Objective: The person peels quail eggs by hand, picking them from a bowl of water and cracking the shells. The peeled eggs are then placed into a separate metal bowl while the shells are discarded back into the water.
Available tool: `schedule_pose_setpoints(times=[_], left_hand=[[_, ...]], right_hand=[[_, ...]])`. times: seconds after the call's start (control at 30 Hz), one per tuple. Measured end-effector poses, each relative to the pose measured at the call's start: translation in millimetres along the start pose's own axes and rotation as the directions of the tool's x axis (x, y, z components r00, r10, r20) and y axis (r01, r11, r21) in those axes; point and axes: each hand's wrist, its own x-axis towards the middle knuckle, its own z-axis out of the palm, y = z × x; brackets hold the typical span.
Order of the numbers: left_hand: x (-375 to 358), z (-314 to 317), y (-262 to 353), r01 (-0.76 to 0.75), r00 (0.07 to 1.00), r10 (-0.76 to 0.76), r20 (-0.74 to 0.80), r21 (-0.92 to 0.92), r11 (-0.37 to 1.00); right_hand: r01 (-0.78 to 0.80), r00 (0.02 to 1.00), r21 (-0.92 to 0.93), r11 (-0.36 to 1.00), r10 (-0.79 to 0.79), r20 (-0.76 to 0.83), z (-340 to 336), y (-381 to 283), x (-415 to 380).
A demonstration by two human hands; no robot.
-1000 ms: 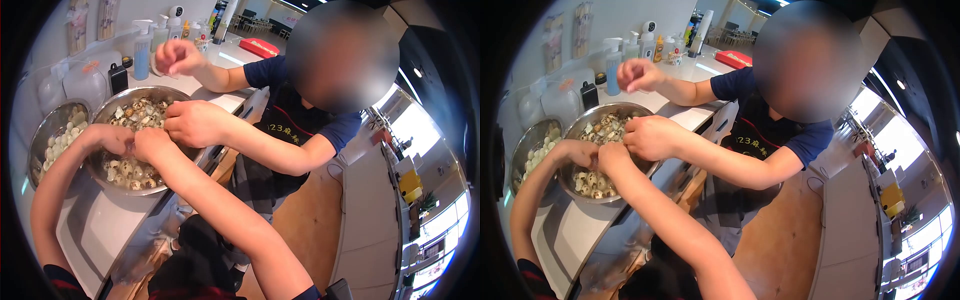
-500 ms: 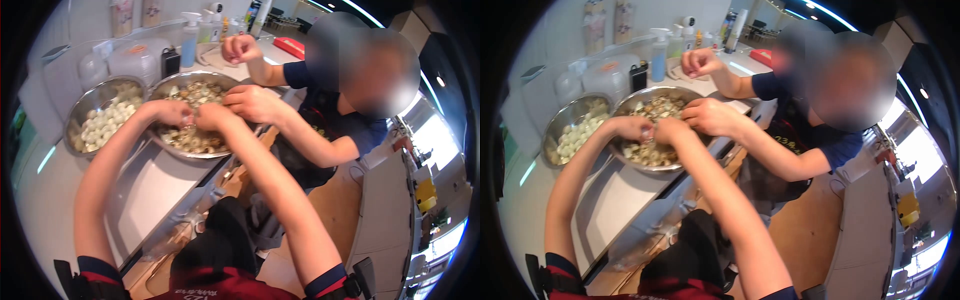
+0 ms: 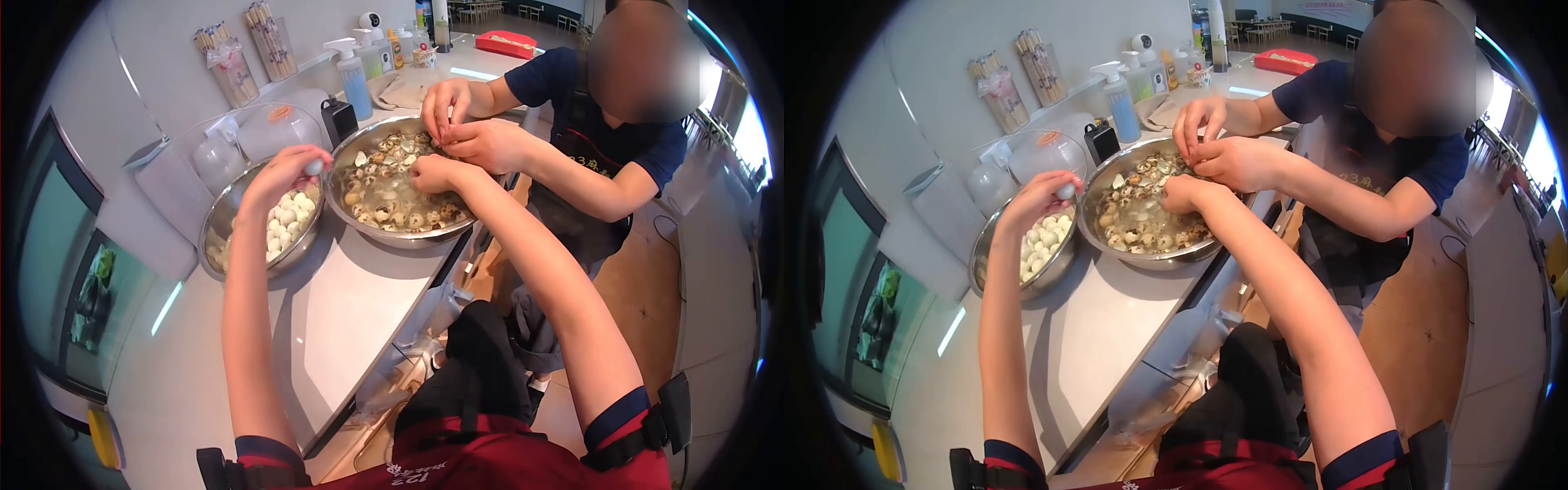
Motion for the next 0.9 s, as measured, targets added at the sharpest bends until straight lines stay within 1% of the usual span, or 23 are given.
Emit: schedule_pose_setpoints(times=[0.03,0.1,0.13,0.2,0.23,0.27,0.3,0.37,0.4,0.43,0.5,0.53,0.57,0.6,0.67,0.7,0.73,0.77,0.8,0.83,0.87,0.9], left_hand=[[-7,-15,-3,-0.020,0.999,0.019,-0.038,-0.014,1.000],[-23,-32,-6,0.032,0.981,0.003,-0.192,0.181,0.983],[-26,-41,-12,0.028,0.982,0.010,-0.186,0.199,0.980],[-28,-52,-29,0.183,0.951,-0.057,-0.305,0.403,0.897],[-31,-50,-33,0.180,0.952,-0.053,-0.303,0.411,0.894],[-32,-50,-35,0.207,0.947,-0.061,-0.315,0.455,0.866],[-31,-49,-35,0.232,0.943,-0.068,-0.326,0.498,0.835],[-25,-45,-37,0.212,0.943,-0.038,-0.331,0.508,0.835],[-23,-38,-37,0.034,0.931,0.208,-0.301,0.637,0.770],[-24,-23,-27,-0.126,0.868,0.437,-0.236,0.746,0.654],[-26,6,-11,-0.141,0.875,0.432,-0.220,0.737,0.661],[-24,17,-7,-0.238,0.866,0.475,-0.153,0.710,0.662],[-22,27,-3,-0.330,0.851,0.518,-0.089,0.676,0.659],[-19,39,2,-0.329,0.850,0.518,-0.090,0.678,0.657],[-15,60,8,-0.306,0.910,0.406,-0.077,0.535,0.788],[-10,66,6,-0.303,0.911,0.405,-0.078,0.537,0.787],[-1,71,0,-0.309,0.923,0.383,-0.031,0.535,0.786],[7,73,-5,-0.318,0.930,0.366,0.017,0.535,0.783],[13,75,-4,-0.279,0.956,0.283,0.074,0.519,0.808],[17,75,-3,-0.289,0.953,0.293,0.078,0.523,0.802],[20,76,-3,-0.163,0.985,0.171,0.021,0.439,0.884],[21,78,0,-0.033,0.999,0.042,-0.022,0.342,0.939]], right_hand=[[-0.006,1.000,0.009,1.000,0.006,-0.015,-1,1,0],[0.027,0.999,0.014,1.000,-0.026,-0.038,1,2,2],[0.061,0.996,0.022,0.998,-0.060,-0.067,-1,0,0],[0.082,0.993,0.041,0.996,-0.078,-0.092,-3,-7,-1],[0.104,0.990,0.047,0.993,-0.099,-0.103,-4,-11,-2],[0.192,0.977,0.093,0.977,-0.181,-0.116,-5,-13,-5],[0.189,0.976,0.096,0.977,-0.177,-0.127,-5,-14,-4],[0.374,0.927,0.258,0.891,-0.368,-0.071,-1,-16,-4],[0.358,0.932,0.278,0.891,-0.356,-0.060,0,-18,-6],[0.357,0.933,0.278,0.892,-0.354,-0.062,-2,-22,-10],[0.233,0.937,0.434,0.870,-0.320,0.139,-7,-30,-15],[0.195,0.926,0.449,0.872,-0.315,0.210,-7,-34,-16],[0.315,0.911,0.343,0.885,-0.383,0.154,-6,-36,-21],[0.320,0.911,0.311,0.895,-0.380,0.158,0,-35,-19],[0.325,0.912,0.286,0.901,-0.379,0.159,5,-35,-16],[0.344,0.909,0.246,0.906,-0.387,0.155,4,-37,-16],[0.362,0.907,0.202,0.910,-0.394,0.151,2,-38,-15],[0.365,0.907,0.197,0.910,-0.396,0.146,-2,-39,-16],[0.369,0.919,0.217,0.904,-0.390,0.062,-5,-38,-17],[0.372,0.926,0.236,0.898,-0.378,-0.024,-8,-37,-18],[0.412,0.911,0.218,0.885,-0.397,-0.110,-5,-30,-13],[0.410,0.912,0.208,0.888,-0.393,-0.120,-7,-29,-14]])
